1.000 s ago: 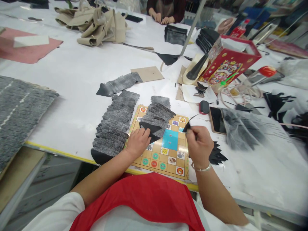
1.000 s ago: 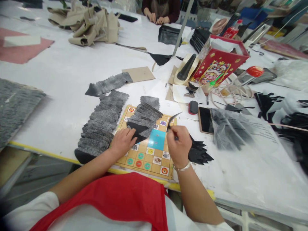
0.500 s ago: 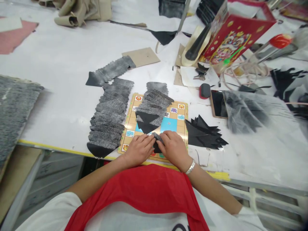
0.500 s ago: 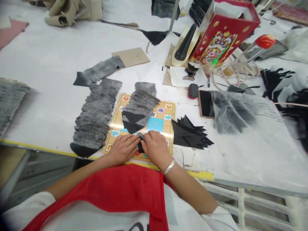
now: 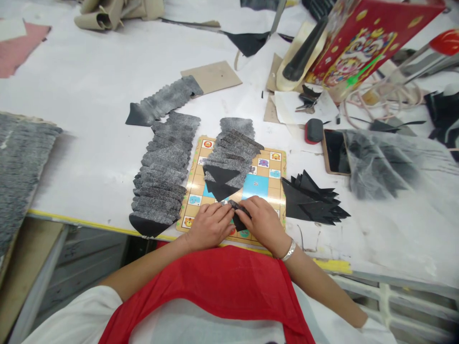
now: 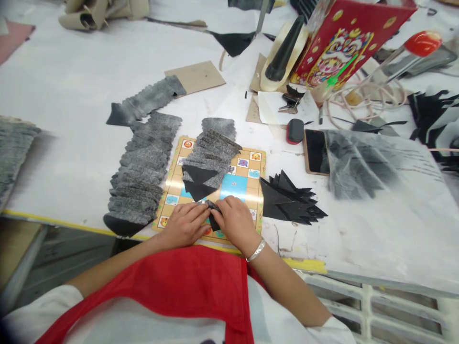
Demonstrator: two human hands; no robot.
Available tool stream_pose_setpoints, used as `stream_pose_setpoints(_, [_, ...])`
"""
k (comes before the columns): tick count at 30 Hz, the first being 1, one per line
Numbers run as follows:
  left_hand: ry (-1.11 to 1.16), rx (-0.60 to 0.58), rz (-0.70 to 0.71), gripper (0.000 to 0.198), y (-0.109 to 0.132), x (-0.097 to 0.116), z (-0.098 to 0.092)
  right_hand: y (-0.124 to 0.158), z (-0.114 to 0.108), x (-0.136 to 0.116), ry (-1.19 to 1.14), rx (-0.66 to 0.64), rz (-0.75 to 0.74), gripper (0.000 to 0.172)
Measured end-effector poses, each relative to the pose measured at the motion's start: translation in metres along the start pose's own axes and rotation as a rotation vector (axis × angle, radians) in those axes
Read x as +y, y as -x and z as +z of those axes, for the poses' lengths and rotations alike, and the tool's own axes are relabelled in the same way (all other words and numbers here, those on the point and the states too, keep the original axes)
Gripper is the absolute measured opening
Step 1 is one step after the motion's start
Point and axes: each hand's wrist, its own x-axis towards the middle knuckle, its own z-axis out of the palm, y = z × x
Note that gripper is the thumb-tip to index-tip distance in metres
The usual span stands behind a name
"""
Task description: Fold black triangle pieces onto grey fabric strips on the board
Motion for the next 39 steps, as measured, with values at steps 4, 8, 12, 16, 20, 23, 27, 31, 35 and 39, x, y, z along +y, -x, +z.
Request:
stream_pose_setpoints(4, [0.018,0.0,-0.014,0.036,-0.001,0.0,0.0,0.008,0.013,0.006,0.018,0.12,-0.109,0.023])
stream_pose_setpoints(8, [0.106,-0.007,-0.046,0.034,0.0,-0.003,0.0,0.013,0.019,0.01,0.088,0.122,-0.228,0.027])
stream_pose_setpoints(12, [0.28,0.08,-0.089,0.021,0.001,-0.008,0.001,0.014,0.019,0.01,0.137,0.113,-0.308,0.028])
stream_pose_setpoints(16, [0.239,0.111,-0.136,0.022,0.001,-0.01,0.001,0.013,0.018,0.008,0.179,0.086,-0.327,0.028])
stream_pose_setpoints(20, [0.001,-0.011,-0.081,0.039,-0.002,-0.007,-0.001,0.01,0.014,0.006,0.198,0.054,-0.337,0.027])
stream_pose_setpoints(23, [-0.069,-0.059,-0.105,0.041,-0.002,-0.006,-0.002,0.009,0.011,0.005,0.191,0.035,-0.342,0.028])
stream_pose_setpoints(27, [-0.066,-0.058,-0.117,0.042,-0.001,-0.006,-0.002,0.008,0.01,0.005,0.181,0.018,-0.343,0.029])
stream_pose_setpoints(31, [-0.072,-0.06,-0.121,0.042,-0.001,-0.007,-0.002,0.009,0.011,0.006,0.189,0.013,-0.341,0.028])
stream_pose_setpoints(35, [-0.067,-0.082,-0.129,0.044,0.0,-0.007,-0.003,0.01,0.01,0.006,0.206,0.003,-0.348,0.028])
stream_pose_setpoints(39, [-0.04,-0.012,-0.18,0.052,0.006,-0.008,-0.003,0.004,0.011,-0.001,0.212,-0.004,-0.339,0.027])
